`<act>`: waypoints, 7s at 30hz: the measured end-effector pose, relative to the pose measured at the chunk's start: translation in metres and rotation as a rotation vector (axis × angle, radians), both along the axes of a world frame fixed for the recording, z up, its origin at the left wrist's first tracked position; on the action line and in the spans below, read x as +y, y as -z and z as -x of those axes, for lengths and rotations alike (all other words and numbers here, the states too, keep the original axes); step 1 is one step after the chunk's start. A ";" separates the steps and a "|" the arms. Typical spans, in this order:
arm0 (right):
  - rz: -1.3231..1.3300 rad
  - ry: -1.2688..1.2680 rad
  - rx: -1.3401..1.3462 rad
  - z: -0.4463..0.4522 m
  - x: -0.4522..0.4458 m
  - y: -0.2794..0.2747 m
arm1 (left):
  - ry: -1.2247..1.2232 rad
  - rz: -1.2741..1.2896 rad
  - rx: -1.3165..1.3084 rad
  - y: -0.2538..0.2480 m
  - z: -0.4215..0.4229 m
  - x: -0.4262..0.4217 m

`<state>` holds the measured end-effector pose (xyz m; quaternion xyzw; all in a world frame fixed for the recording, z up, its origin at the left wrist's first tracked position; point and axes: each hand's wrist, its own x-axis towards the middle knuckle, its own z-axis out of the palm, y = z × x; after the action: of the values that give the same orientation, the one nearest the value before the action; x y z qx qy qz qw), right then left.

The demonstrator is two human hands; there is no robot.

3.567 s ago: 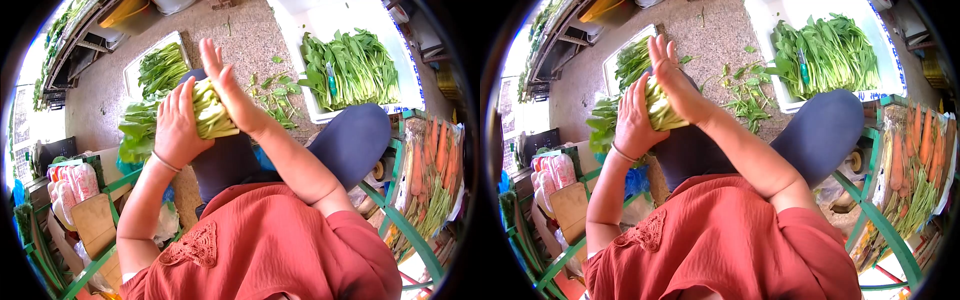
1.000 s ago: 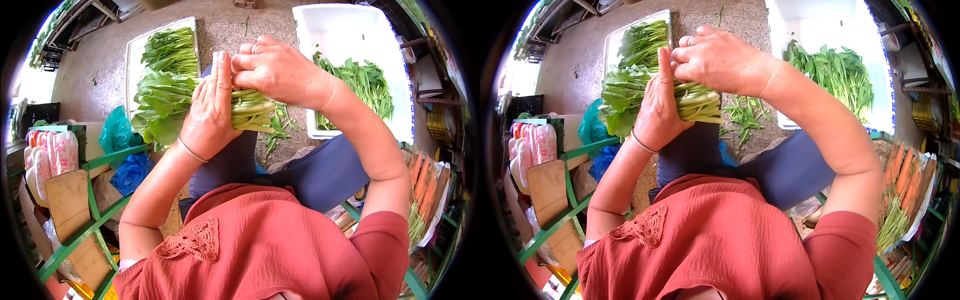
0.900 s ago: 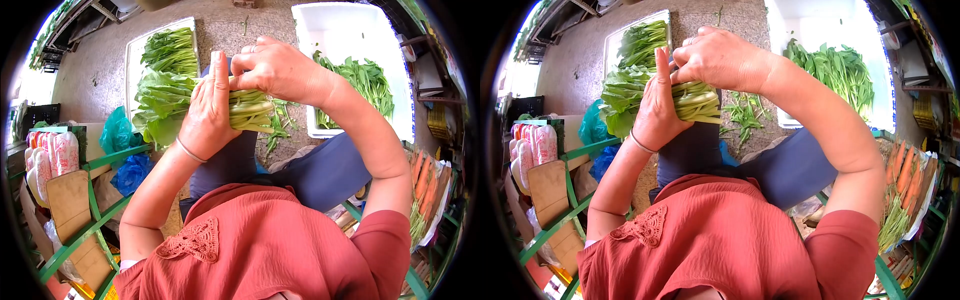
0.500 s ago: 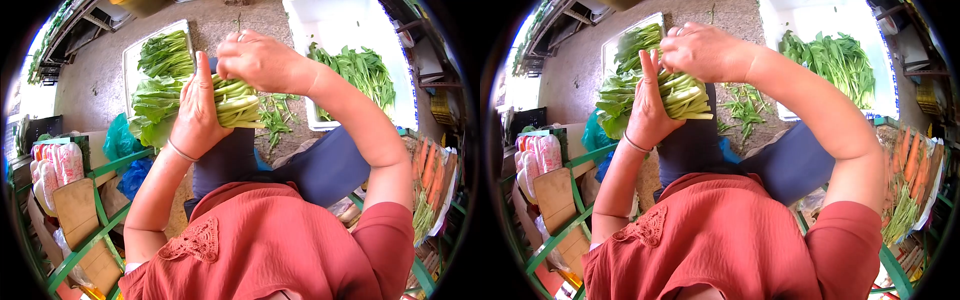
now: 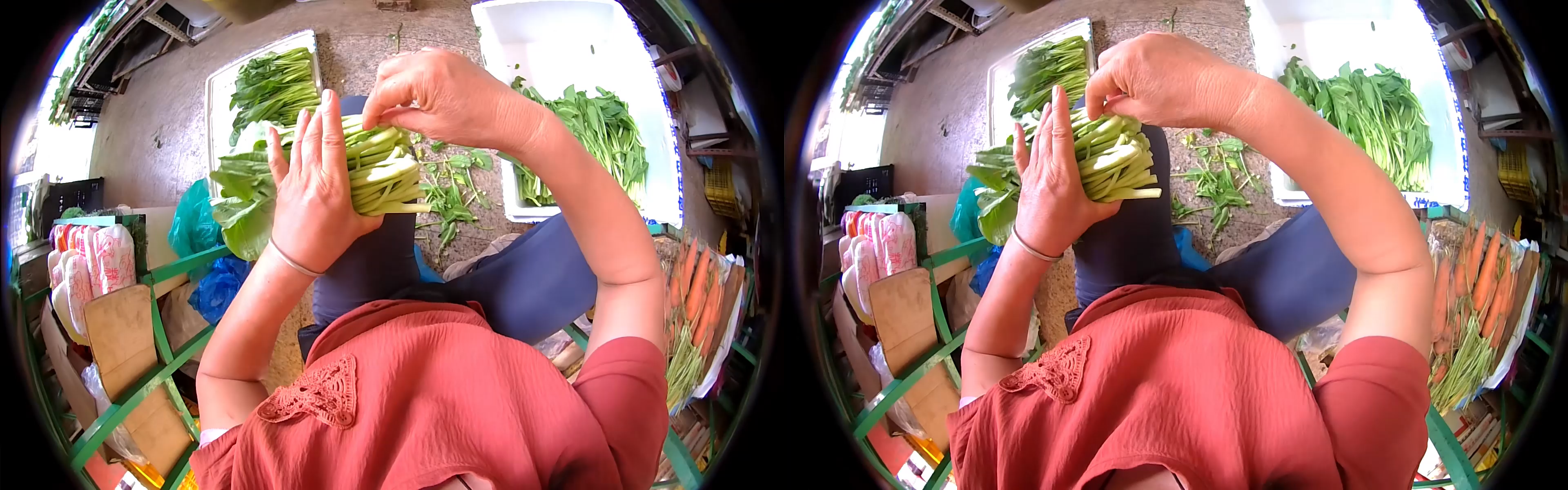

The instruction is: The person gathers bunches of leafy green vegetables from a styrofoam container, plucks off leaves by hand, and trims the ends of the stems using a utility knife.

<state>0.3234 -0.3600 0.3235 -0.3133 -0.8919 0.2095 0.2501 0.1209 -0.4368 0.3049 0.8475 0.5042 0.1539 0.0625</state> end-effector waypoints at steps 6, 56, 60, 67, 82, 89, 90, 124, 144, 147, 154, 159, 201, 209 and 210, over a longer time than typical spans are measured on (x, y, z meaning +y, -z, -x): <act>-0.047 -0.163 -0.061 0.006 0.014 -0.005 | -0.044 0.001 0.024 0.003 0.002 -0.003; -0.014 0.590 0.157 0.028 -0.080 0.010 | -0.010 -0.116 0.010 0.022 -0.009 0.004; -0.153 0.702 -0.108 0.044 -0.080 0.008 | -0.017 -0.179 -0.076 0.027 -0.011 0.002; 0.115 0.746 -0.146 0.042 -0.061 0.000 | 0.013 -0.161 -0.019 0.024 -0.009 0.004; 0.059 0.740 0.634 0.046 -0.118 0.060 | 0.064 -0.033 -0.023 0.019 0.006 0.013; 0.163 0.840 0.528 0.047 -0.121 0.054 | 0.159 0.118 -0.049 0.003 0.011 0.014; 0.203 0.864 0.505 0.047 -0.123 0.052 | 0.195 0.170 -0.055 0.000 0.012 0.015; 0.592 1.052 0.833 0.002 -0.126 0.106 | 0.273 0.617 -0.521 -0.001 0.032 0.030; 1.090 0.646 1.453 0.057 -0.138 0.057 | 0.249 0.171 -0.021 0.006 0.013 0.014; 0.802 0.752 1.349 0.054 -0.141 0.066 | 0.204 0.060 0.024 0.012 0.008 0.012; -0.093 0.829 0.593 0.048 -0.120 0.071 | 0.184 0.008 0.008 0.014 0.009 0.011; -0.226 0.722 0.427 0.036 -0.116 0.065 | 0.171 -0.011 0.044 0.012 0.009 0.008; 0.137 0.848 0.969 0.084 -0.106 0.069 | 0.096 -0.140 -0.136 0.009 -0.008 -0.007; 0.445 0.711 1.093 0.078 -0.108 0.071 | 0.165 -0.106 -0.079 0.013 -0.006 0.002; 0.553 0.621 1.078 0.070 -0.108 0.067 | 0.189 -0.158 -0.087 0.014 -0.005 0.004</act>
<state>0.2530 -0.4683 0.2565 -0.4589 -0.4250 0.4750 0.6190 0.1261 -0.4324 0.2905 0.8860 0.4051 0.2234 0.0315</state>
